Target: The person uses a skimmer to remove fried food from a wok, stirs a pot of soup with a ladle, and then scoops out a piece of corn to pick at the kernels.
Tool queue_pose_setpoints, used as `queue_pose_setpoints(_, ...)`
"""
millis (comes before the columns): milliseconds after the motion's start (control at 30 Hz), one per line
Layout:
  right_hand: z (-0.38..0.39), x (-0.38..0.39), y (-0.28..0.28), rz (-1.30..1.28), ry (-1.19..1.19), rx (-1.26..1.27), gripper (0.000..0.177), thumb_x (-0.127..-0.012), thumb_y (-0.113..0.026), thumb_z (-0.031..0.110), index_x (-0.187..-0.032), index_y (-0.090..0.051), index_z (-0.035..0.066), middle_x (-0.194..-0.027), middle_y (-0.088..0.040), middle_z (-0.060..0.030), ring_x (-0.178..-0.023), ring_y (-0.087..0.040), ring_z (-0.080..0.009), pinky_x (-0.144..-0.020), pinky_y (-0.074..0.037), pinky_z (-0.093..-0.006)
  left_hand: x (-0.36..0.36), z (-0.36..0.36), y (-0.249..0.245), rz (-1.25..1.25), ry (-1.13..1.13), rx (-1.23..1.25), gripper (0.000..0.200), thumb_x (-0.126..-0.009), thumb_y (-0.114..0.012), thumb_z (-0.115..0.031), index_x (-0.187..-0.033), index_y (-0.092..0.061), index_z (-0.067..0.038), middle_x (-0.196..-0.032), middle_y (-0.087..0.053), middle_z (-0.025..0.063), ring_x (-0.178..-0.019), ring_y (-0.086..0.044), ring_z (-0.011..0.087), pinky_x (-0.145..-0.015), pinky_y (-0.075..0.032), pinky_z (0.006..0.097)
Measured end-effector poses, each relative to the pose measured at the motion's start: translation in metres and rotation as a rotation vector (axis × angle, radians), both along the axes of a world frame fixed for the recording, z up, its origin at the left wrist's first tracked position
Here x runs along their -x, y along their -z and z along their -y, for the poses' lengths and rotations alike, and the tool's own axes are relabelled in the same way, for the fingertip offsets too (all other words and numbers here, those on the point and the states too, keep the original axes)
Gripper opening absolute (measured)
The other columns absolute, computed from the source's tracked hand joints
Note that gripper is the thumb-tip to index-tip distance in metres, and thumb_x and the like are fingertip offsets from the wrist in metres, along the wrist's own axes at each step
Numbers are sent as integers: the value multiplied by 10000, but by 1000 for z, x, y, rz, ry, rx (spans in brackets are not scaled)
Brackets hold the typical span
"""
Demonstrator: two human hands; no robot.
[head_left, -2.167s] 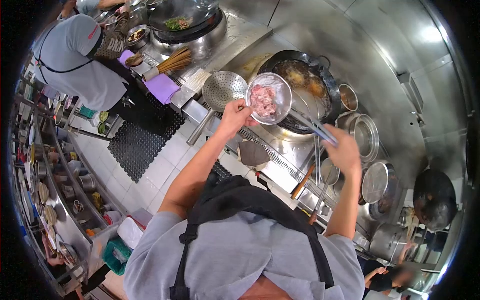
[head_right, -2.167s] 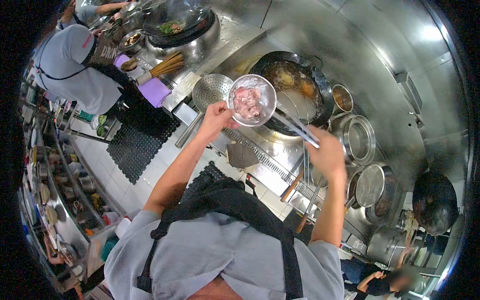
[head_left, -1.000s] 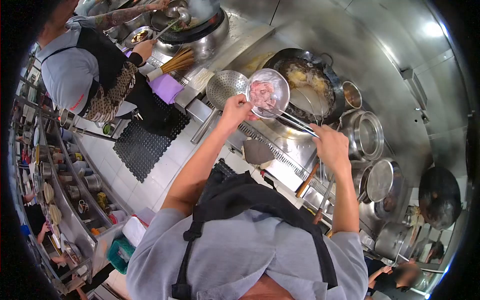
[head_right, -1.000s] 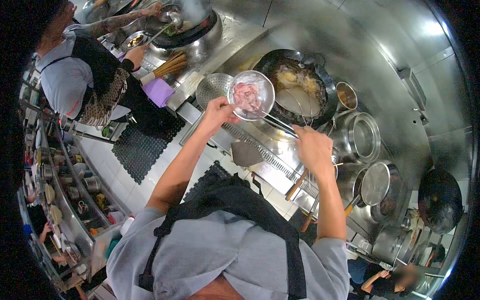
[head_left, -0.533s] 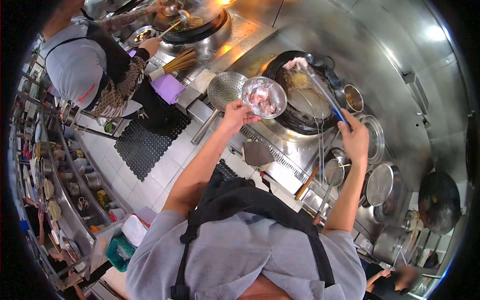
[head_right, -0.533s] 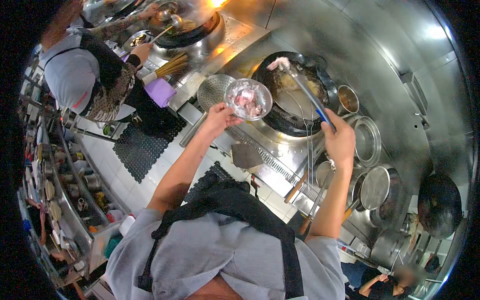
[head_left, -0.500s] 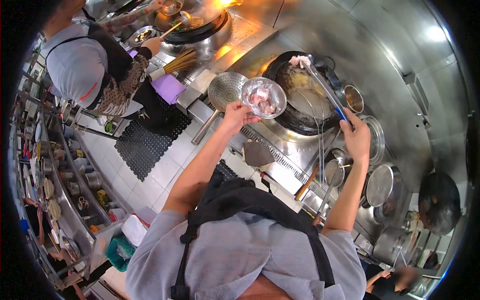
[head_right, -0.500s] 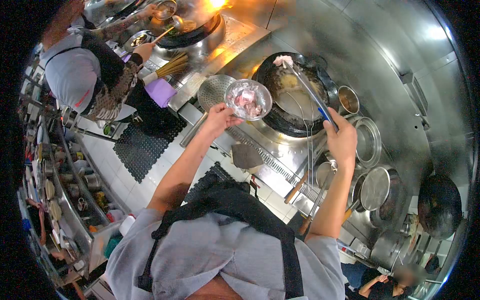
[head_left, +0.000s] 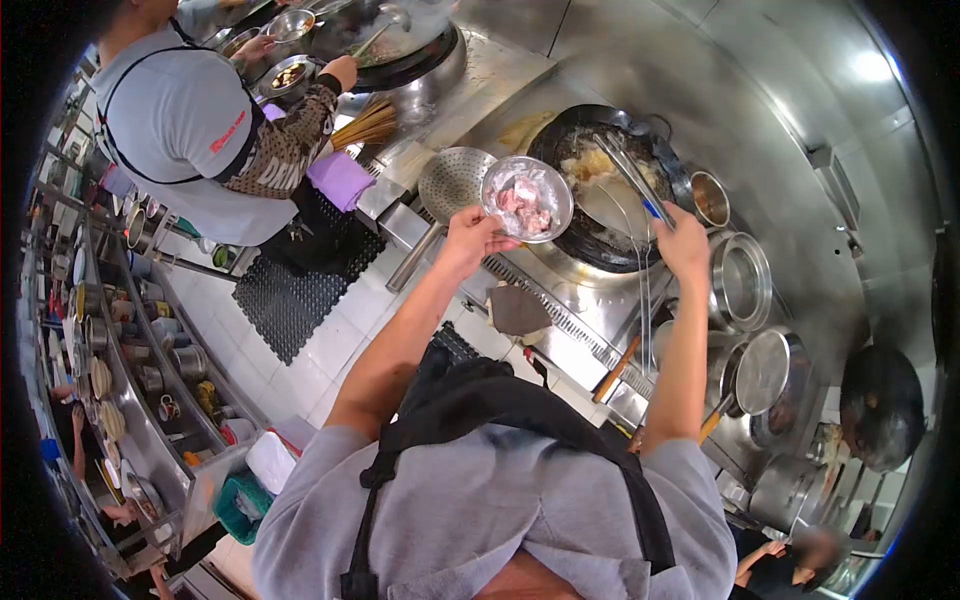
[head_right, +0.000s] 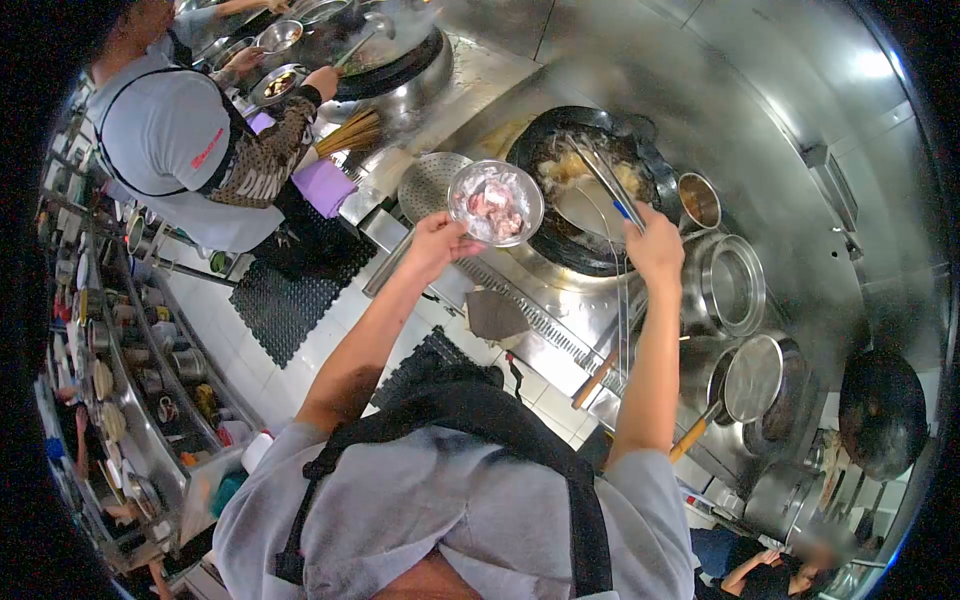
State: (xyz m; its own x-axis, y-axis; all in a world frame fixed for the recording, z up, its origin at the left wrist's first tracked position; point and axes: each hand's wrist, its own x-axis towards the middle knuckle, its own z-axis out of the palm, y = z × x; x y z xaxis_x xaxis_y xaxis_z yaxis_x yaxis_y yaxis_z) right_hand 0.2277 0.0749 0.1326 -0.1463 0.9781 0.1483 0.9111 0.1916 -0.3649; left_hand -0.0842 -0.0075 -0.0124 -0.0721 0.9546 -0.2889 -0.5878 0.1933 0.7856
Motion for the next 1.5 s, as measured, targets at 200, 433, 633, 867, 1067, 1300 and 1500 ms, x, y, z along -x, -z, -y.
queue_pose_setpoints(200, 75, 22, -21, 123, -215, 69, 372, -843, -639, 218, -1194, -654, 98, -1093, -670, -180, -997, -635, -371, -847, -498, -442, -3, -2, -2, -153, 11, -115, 115, -921, -571, -67, -949, -566, 44, -896, -651, 131, -717, -693, 230, -646, -611, 339)
queue_pose_setpoints(433, 76, -4, -24, 89, -93, 24, 344, -852, -623, 191, -1188, -663, 135, -1106, -672, -152, -1018, -624, -371, -867, -486, -446, -6, -9, -9, -144, 8, -82, 144, -926, -563, -82, -979, -571, 52, -926, -656, 145, -765, -702, 248, -665, -607, 335)
queue_pose_setpoints(633, 12, -50, -6, -83, 59, 40, 339, -860, -623, 217, -1186, -671, 133, -1088, -677, -172, -1035, -630, -362, -875, -491, -435, -14, -12, -5, -38, -21, -26, 97, -904, -552, -30, -908, -525, 63, -900, -641, 183, -748, -711, 314, -630, -618, 346)
queue_pose_setpoints(867, -88, -74, 84, 32, 182, 54, 452, -812, -659, 305, -1193, -658, 63, -1143, -665, -193, -1088, -633, -335, -948, -475, -398, -22, -3, -10, -2, -18, -36, 112, -922, -539, -34, -960, -531, 71, -901, -647, 166, -759, -712, 303, -644, -616, 339)
queue_pose_setpoints(1067, -11, -59, 11, -62, -79, -86, 402, -814, -663, 221, -1204, -664, 121, -1107, -678, -179, -1018, -652, -354, -904, -495, -412, -20, 0, -5, -86, -73, -82, 109, -921, -559, -57, -894, -550, 48, -867, -645, 139, -725, -701, 249, -607, -604, 319)
queue_pose_setpoints(1300, 76, 2, -15, 198, -126, 58, 360, -826, -640, 167, -1182, -655, 115, -1051, -685, -130, -976, -634, -361, -832, -493, -427, -17, -10, -20, -314, 113, -149, 128, -919, -581, -80, -864, -556, 33, -847, -640, 117, -711, -689, 214, -619, -602, 320)
queue_pose_setpoints(1500, 85, -13, -39, 94, -64, -60, 325, -850, -626, 155, -1172, -671, 140, -1046, -683, -125, -963, -633, -360, -810, -486, -436, -27, -22, -18, -132, 43, -102, 109, -908, -567, -46, -870, -539, 52, -835, -655, 177, -690, -706, 269, -603, -610, 328)
